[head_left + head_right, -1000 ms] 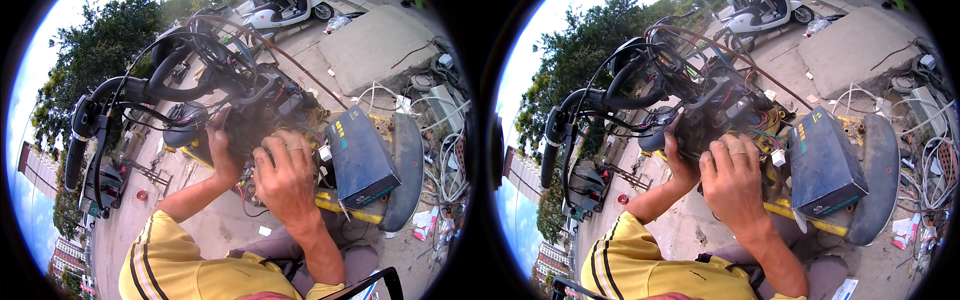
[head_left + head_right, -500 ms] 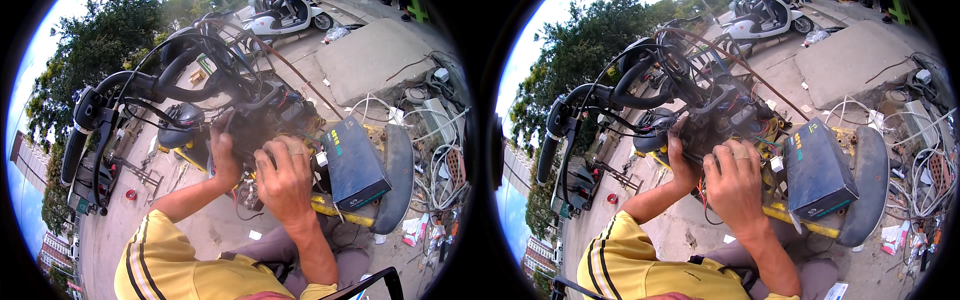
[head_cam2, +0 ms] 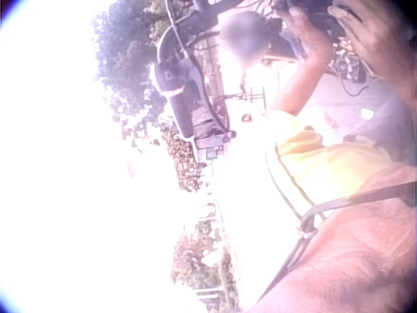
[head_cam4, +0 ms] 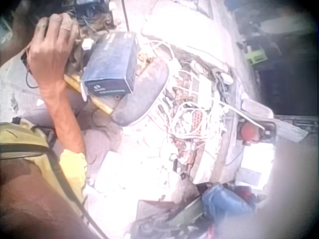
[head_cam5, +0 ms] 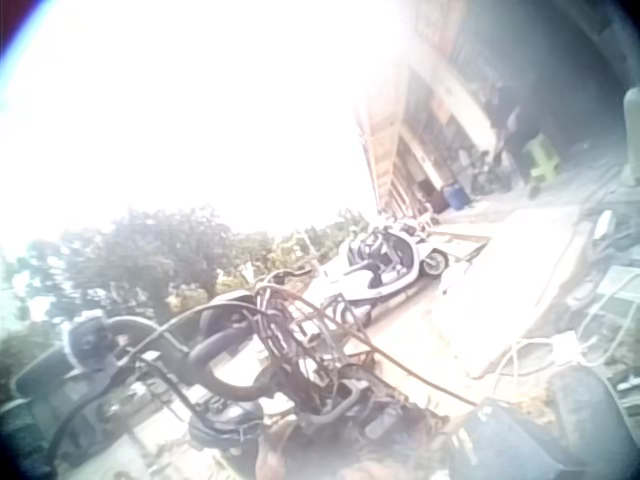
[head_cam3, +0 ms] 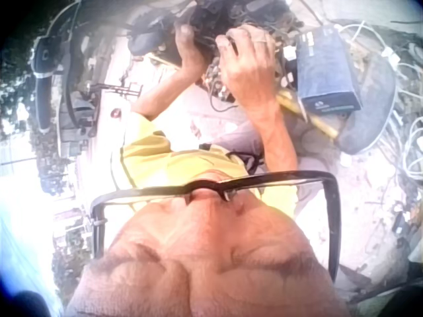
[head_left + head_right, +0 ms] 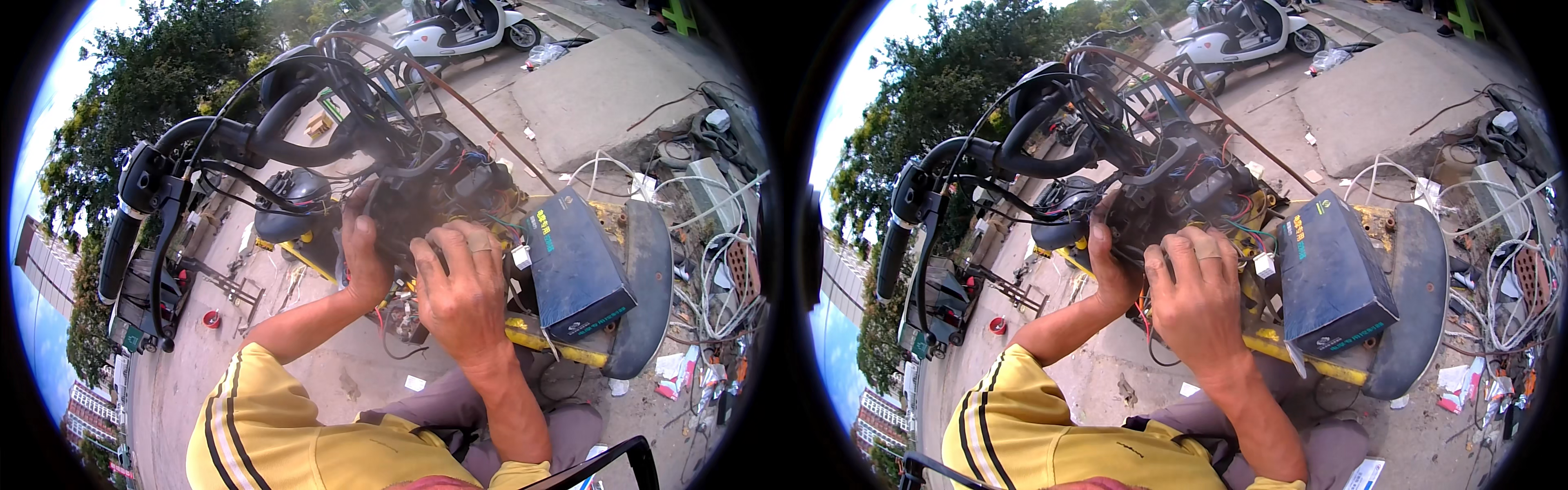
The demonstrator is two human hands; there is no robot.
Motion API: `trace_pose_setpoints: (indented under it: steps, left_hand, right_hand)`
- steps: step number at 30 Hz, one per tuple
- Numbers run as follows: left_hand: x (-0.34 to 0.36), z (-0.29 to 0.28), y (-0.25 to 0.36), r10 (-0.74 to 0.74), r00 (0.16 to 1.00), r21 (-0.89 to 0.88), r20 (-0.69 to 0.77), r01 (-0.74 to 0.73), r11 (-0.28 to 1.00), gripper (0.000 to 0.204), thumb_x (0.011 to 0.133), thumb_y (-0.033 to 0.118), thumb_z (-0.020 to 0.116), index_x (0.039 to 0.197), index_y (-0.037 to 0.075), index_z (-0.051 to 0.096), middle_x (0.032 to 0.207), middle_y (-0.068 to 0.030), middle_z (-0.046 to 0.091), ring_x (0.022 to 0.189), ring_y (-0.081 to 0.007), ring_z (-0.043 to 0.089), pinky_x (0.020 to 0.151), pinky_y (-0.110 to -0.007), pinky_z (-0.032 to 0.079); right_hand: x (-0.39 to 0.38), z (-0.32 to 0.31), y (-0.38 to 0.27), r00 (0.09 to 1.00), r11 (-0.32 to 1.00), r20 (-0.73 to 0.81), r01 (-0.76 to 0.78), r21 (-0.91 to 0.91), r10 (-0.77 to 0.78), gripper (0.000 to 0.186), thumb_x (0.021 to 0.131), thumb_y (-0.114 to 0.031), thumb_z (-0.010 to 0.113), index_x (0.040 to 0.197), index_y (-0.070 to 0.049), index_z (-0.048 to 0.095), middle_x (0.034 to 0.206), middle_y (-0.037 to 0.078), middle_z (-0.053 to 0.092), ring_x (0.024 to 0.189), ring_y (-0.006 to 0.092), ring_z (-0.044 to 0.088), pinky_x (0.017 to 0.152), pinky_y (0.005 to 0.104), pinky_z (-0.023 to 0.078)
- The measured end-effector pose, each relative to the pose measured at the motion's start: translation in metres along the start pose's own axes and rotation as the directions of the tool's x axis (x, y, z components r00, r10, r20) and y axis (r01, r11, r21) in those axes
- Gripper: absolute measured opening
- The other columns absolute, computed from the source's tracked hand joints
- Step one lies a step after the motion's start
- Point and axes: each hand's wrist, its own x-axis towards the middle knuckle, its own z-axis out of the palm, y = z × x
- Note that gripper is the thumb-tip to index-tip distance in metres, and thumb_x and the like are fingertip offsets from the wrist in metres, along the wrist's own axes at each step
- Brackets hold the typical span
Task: The person sits on the ground and works on the wiring and components of a yellow electric scooter. They manipulate wires near the handlebars and use a screwdriver on the front frame area.
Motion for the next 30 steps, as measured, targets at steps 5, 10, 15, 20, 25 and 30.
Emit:
trace_pose_setpoints:
  steps: [5,10,15,20,25,30]
  left_hand:
    - [-0.0002,-0.0010,-0.0008,0.033,0.999,0.052,-0.006,-0.033,0.998,0.080,0.097,0.063,0.051,0.144,-0.001,0.043,0.133,-0.0148,0.056,0.120,-0.0238,0.059,0.103,-0.041,0.048]
    - [-0.0007,-0.0060,-0.0021,0.040,0.999,0.094,-0.010,-0.038,0.995,0.079,0.098,0.063,0.049,0.144,-0.001,0.044,0.132,-0.0149,0.056,0.119,-0.0237,0.058,0.102,-0.041,0.048]
    - [0.0002,-0.0056,-0.0006,0.045,0.999,0.102,-0.017,-0.043,0.994,0.081,0.097,0.064,0.050,0.145,-0.001,0.044,0.133,-0.0143,0.055,0.120,-0.0234,0.058,0.102,-0.040,0.048]
    - [0.0000,-0.0068,-0.0010,0.032,0.999,0.070,0.007,-0.032,0.997,0.080,0.098,0.063,0.050,0.145,-0.001,0.044,0.133,-0.0140,0.054,0.121,-0.0227,0.058,0.102,-0.039,0.048]
    - [0.0001,-0.0059,-0.0015,0.065,0.998,0.110,-0.009,-0.064,0.992,0.076,0.099,0.060,0.049,0.143,-0.002,0.046,0.133,-0.0136,0.055,0.120,-0.0227,0.058,0.102,-0.039,0.047]
    - [0.0000,-0.0092,-0.0054,0.087,0.996,0.153,-0.015,-0.084,0.985,0.074,0.100,0.058,0.046,0.142,-0.003,0.048,0.131,-0.0139,0.054,0.118,-0.0226,0.057,0.101,-0.038,0.046]
  right_hand:
    - [0.0006,-0.0013,0.0003,1.000,1.000,-0.006,-0.007,0.004,0.007,0.042,0.074,0.000,0.076,0.115,-0.001,0.067,0.111,0.013,0.063,0.111,0.0340,0.061,0.096,0.0483,0.048]
    - [-0.0012,-0.0009,-0.0010,0.998,0.998,-0.019,-0.056,0.032,0.056,0.041,0.081,-0.003,0.072,0.121,0.001,0.062,0.113,0.014,0.063,0.112,0.0341,0.061,0.098,0.0493,0.048]
    - [-0.0021,-0.0003,-0.0012,0.996,0.995,-0.024,-0.083,0.060,0.084,0.038,0.084,-0.004,0.070,0.121,0.000,0.061,0.115,0.015,0.062,0.112,0.0342,0.061,0.097,0.0490,0.049]
    - [-0.0028,0.0010,0.0009,0.996,0.993,-0.024,-0.088,0.078,0.090,0.039,0.084,-0.002,0.071,0.121,0.001,0.060,0.116,0.016,0.062,0.112,0.0352,0.061,0.096,0.0479,0.050]
    - [-0.0034,-0.0001,0.0012,0.996,0.994,-0.020,-0.085,0.075,0.087,0.039,0.085,-0.002,0.072,0.121,0.001,0.060,0.116,0.016,0.062,0.112,0.0355,0.061,0.096,0.0475,0.050]
    - [-0.0037,-0.0016,0.0019,0.996,0.994,-0.011,-0.082,0.065,0.083,0.042,0.083,-0.001,0.073,0.123,0.001,0.059,0.117,0.016,0.062,0.113,0.0353,0.061,0.096,0.0471,0.050]
